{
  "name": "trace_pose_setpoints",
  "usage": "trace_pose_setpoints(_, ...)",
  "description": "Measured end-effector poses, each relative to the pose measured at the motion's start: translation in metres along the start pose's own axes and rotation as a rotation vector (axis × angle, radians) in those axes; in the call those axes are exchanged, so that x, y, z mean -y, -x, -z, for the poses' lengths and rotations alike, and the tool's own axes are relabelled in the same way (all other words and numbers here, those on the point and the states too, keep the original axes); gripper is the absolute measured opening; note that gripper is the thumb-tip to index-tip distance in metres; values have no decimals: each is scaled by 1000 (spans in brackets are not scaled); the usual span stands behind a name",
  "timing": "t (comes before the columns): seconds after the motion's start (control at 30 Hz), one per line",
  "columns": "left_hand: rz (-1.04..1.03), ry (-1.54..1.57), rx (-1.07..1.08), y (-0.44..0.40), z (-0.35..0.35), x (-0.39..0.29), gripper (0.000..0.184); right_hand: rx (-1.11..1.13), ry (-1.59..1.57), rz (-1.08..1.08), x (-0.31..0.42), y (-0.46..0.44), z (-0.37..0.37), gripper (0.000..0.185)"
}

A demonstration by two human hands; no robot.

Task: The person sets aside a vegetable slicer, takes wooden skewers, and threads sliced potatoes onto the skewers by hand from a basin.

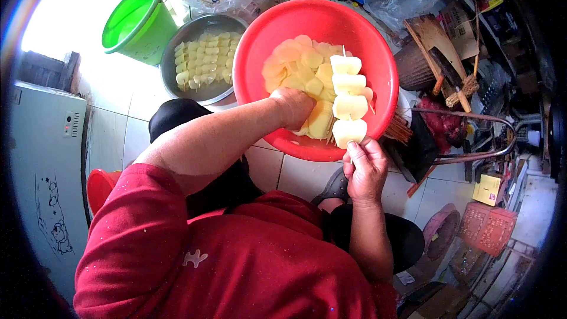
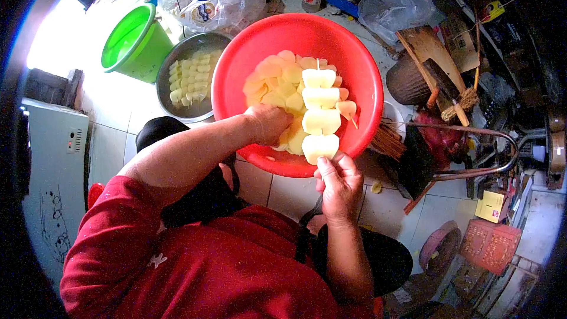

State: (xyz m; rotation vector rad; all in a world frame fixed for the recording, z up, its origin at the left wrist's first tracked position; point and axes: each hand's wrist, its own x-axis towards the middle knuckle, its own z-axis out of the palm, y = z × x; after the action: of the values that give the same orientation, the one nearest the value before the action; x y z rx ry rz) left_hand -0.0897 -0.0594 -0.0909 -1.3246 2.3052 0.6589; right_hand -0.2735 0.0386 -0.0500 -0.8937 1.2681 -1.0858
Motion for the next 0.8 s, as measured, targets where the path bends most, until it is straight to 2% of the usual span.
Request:
trace_pose_setpoints(0.13,-32,-27,10,0,1,1,39,-2,5,22,-4,-2,0,13)
trace_pose_setpoints(0.2,-69,-36,-79,0,-3,2,33,9,5,6,-4,-2,1,14)
trace_pose_setpoints(0.33,-57,27,-21,-5,3,7,25,32,23,-22,-3,-1,1,13)
trace_pose_setpoints(0.4,-2,122,-92,-8,13,15,19,26,20,-13,-4,0,-1,13)
trace_pose_setpoints(0.43,10,61,-175,-10,19,19,19,20,17,-5,-3,1,-1,13)
trace_pose_setpoints(0.47,93,262,-316,-9,23,27,15,20,18,-4,-2,1,-1,13)
trace_pose_setpoints(0.53,15,681,-669,-21,20,46,11,70,20,-20,0,2,0,12)
trace_pose_setpoints(0.63,127,1003,-644,-2,43,46,11,85,26,-19,0,3,1,12)
trace_pose_setpoints(0.67,126,1002,-644,-1,42,47,11,84,25,-19,0,3,0,12)
trace_pose_setpoints(0.73,60,1071,-879,-4,37,49,7,93,11,-25,1,4,-2,13)
trace_pose_setpoints(0.77,109,927,-957,-9,33,53,7,92,11,-24,1,5,-2,13)
trace_pose_setpoints(0.8,107,926,-958,-11,33,54,7,106,3,-37,1,5,-1,14)
